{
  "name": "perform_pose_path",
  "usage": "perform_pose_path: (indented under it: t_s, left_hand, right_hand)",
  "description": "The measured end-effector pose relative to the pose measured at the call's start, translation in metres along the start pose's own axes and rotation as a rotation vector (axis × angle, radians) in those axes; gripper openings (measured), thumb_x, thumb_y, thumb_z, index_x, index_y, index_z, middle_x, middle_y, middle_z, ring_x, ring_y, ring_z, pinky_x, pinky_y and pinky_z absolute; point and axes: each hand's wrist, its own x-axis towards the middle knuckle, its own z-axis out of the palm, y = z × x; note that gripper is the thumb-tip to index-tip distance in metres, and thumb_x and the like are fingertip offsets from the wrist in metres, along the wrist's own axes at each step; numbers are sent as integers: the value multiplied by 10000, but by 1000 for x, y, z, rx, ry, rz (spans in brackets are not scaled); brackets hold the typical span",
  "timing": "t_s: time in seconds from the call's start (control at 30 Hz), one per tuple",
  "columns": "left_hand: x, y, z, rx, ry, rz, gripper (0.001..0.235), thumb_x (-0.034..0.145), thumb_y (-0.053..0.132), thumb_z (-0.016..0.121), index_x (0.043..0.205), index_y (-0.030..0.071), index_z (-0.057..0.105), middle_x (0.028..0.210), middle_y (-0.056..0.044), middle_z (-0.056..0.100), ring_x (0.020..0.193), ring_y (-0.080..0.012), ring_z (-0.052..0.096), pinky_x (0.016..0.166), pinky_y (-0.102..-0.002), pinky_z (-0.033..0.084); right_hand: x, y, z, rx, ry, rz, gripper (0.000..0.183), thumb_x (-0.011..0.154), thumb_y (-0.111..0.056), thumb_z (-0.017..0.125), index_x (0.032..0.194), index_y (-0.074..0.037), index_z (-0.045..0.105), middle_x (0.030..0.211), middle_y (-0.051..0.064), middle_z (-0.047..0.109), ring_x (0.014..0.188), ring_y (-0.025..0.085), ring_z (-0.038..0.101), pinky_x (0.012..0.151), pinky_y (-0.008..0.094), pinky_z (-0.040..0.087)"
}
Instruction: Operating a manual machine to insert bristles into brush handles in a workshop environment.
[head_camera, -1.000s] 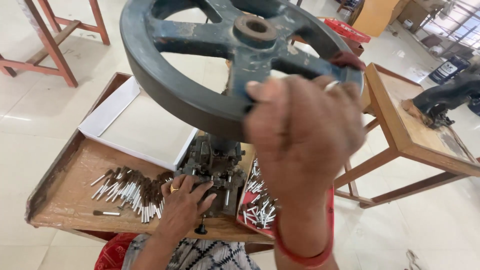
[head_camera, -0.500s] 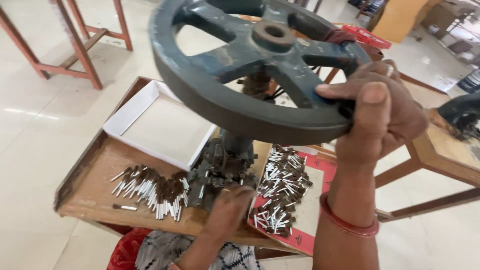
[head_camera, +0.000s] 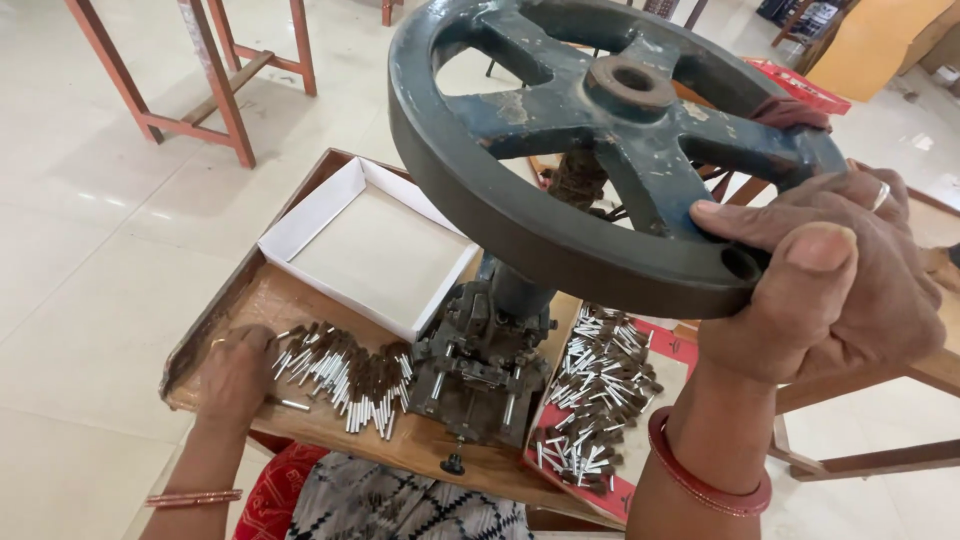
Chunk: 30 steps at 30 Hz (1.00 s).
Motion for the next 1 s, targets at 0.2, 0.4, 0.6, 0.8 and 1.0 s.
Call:
perform_pose_path:
  t_s: [0.2, 0.4, 0.6, 0.8, 1.0]
  left_hand:
    - [-36, 99, -34, -329, -177, -78, 203, 970, 265, 699, 1131, 148, 742, 983, -117, 779, 775, -234, 779, 620, -352, 612]
    - [-79, 206, 14, -643, 17, 391, 166, 886, 214, 769, 922, 52, 774, 933, -128, 777, 786, -206, 759, 629, -283, 658]
    - [-72, 230, 22, -505, -38, 437, 264, 912, 266, 743, 994, 15, 746, 933, -177, 736, 779, -244, 730, 607, -325, 640]
    - [-70, 222, -22, -379, -83, 531, 687, 721, 654, 706, 1184, 149, 726, 1046, -142, 636, 950, -277, 585, 780, -486, 488]
    - [-79, 214, -15, -329, -66, 615, 580, 765, 620, 696, 1202, 239, 725, 1162, -112, 595, 1036, -285, 517, 892, -555, 342]
  right_hand:
    - [6, 53, -11, 25, -54, -173, 419, 1134, -243, 528, 896, 18, 753, 657, 134, 603, 557, 191, 493, 649, 318, 370]
    - [17, 66, -6, 220, 18, -400, 329, 1135, -193, 432, 962, 36, 593, 692, 183, 658, 517, 222, 511, 591, 324, 458]
    - [5, 57, -15, 310, -7, -22, 485, 1155, -212, 501, 799, 72, 667, 666, 180, 623, 536, 214, 482, 679, 338, 384]
    - [6, 59, -15, 270, 15, -95, 511, 1115, -237, 482, 745, 56, 675, 660, 139, 630, 517, 190, 493, 640, 314, 419]
    - [1, 28, -17, 247, -34, -21, 530, 1166, -256, 533, 803, 92, 700, 680, 150, 629, 559, 205, 453, 649, 312, 379]
